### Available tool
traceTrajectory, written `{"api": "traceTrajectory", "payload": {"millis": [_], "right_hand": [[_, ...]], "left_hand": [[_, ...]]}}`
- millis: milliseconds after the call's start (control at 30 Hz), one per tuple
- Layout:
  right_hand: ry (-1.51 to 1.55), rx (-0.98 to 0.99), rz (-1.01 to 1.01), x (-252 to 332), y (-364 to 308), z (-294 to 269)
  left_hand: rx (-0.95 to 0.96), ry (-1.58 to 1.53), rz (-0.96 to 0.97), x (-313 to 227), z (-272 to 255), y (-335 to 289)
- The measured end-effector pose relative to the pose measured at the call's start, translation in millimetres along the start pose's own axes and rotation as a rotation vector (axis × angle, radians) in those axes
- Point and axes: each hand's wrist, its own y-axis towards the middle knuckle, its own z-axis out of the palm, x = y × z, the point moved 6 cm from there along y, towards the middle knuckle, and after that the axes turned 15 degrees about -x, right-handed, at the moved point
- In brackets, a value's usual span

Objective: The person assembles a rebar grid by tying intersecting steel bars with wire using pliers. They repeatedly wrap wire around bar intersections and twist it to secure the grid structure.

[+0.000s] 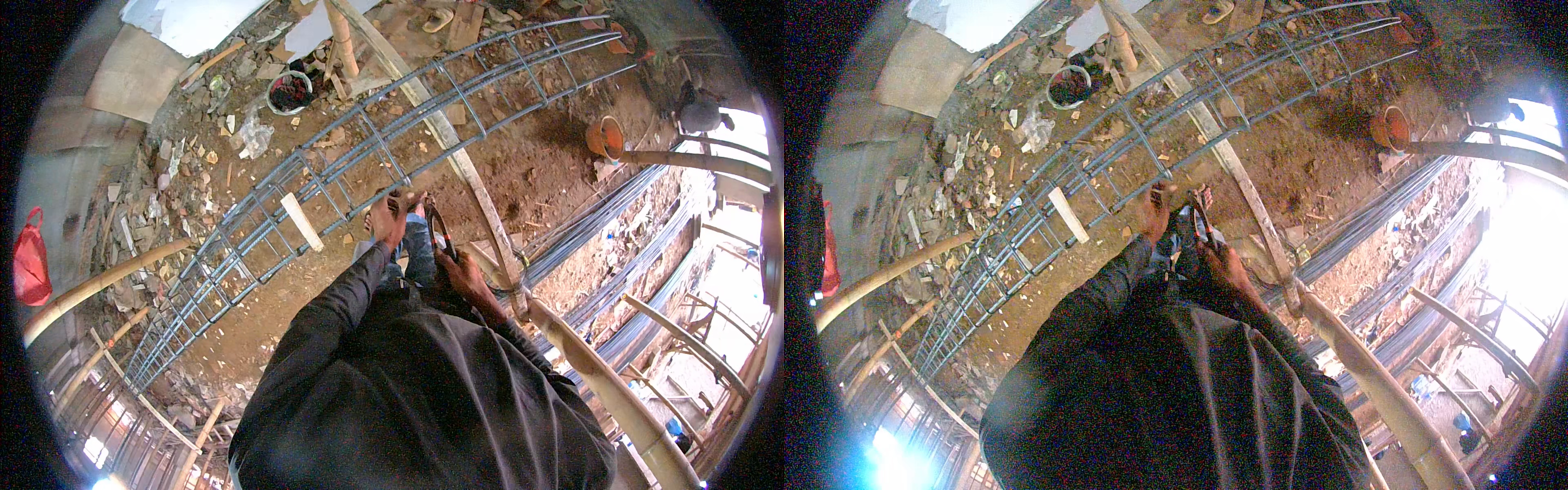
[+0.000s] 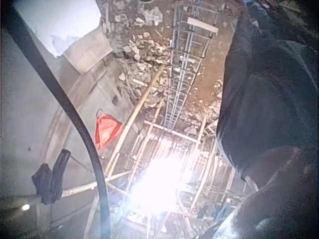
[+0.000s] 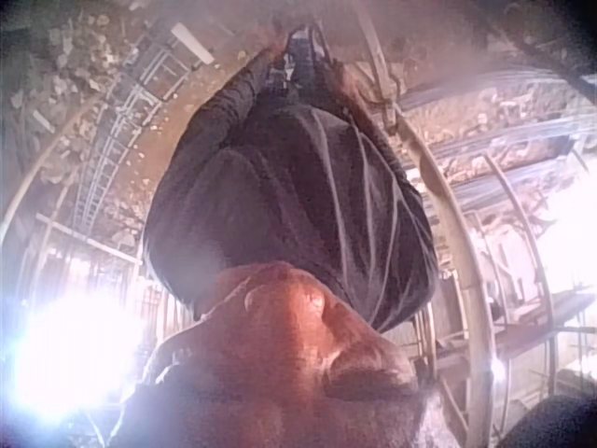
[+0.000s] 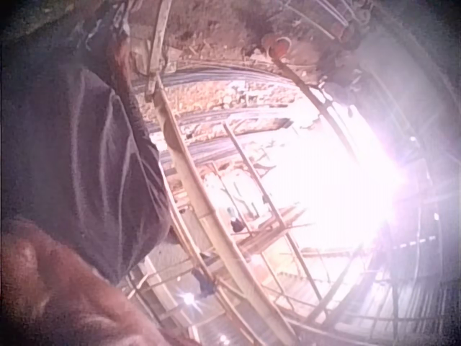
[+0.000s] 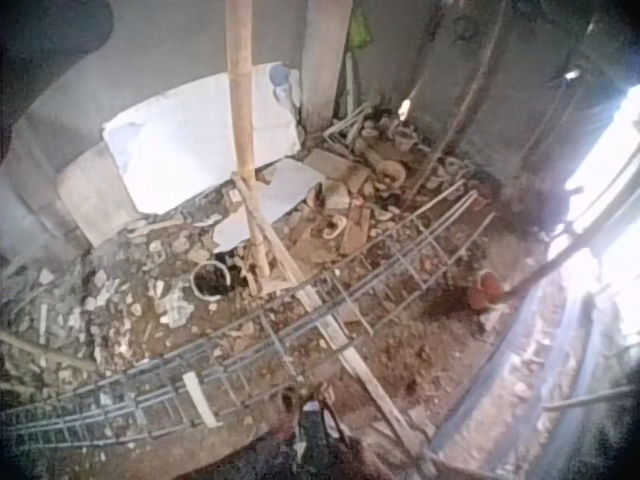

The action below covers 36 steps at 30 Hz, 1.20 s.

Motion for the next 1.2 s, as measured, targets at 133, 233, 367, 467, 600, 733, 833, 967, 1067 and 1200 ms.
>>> {"api": "traceTrajectory", "payload": {"millis": [133, 233, 367, 467, 600, 733, 833, 967, 1067, 1200], "right_hand": [[-0.058, 0.018, -0.097, 10, -2, -3], [-0.053, 0.039, -0.098, 13, -4, -4], [-0.009, 0.042, -0.059, 11, -3, -4], [-0.043, 0.004, -0.135, 10, 1, -3], [-0.161, -0.140, -0.416, 14, 10, 1], [-0.350, -0.174, -0.294, -6, 28, 5], [-0.503, -0.117, -0.220, -6, 34, 7], [-0.053, 0.034, -0.269, 19, 22, 6], [0.115, 0.098, -0.222, 31, 15, 6], [-0.025, 0.065, -0.361, 48, 17, 12]], "left_hand": [[-0.083, 0.071, 0.085, 21, 8, 5], [-0.088, 0.219, 0.096, 23, 5, 3], [-0.178, -0.023, 0.113, 24, 6, -1], [-0.081, -0.018, 0.008, 39, 12, -3], [0.224, -0.129, -0.304, 31, 13, -14], [0.614, -0.179, -0.549, -28, 4, -50], [0.440, 0.078, 0.455, -100, -22, -52], [0.253, 0.255, 0.419, -106, -29, -43], [0.331, 0.344, -0.025, -76, -37, -35], [0.270, 0.179, -0.087, -65, -45, -29]]}}
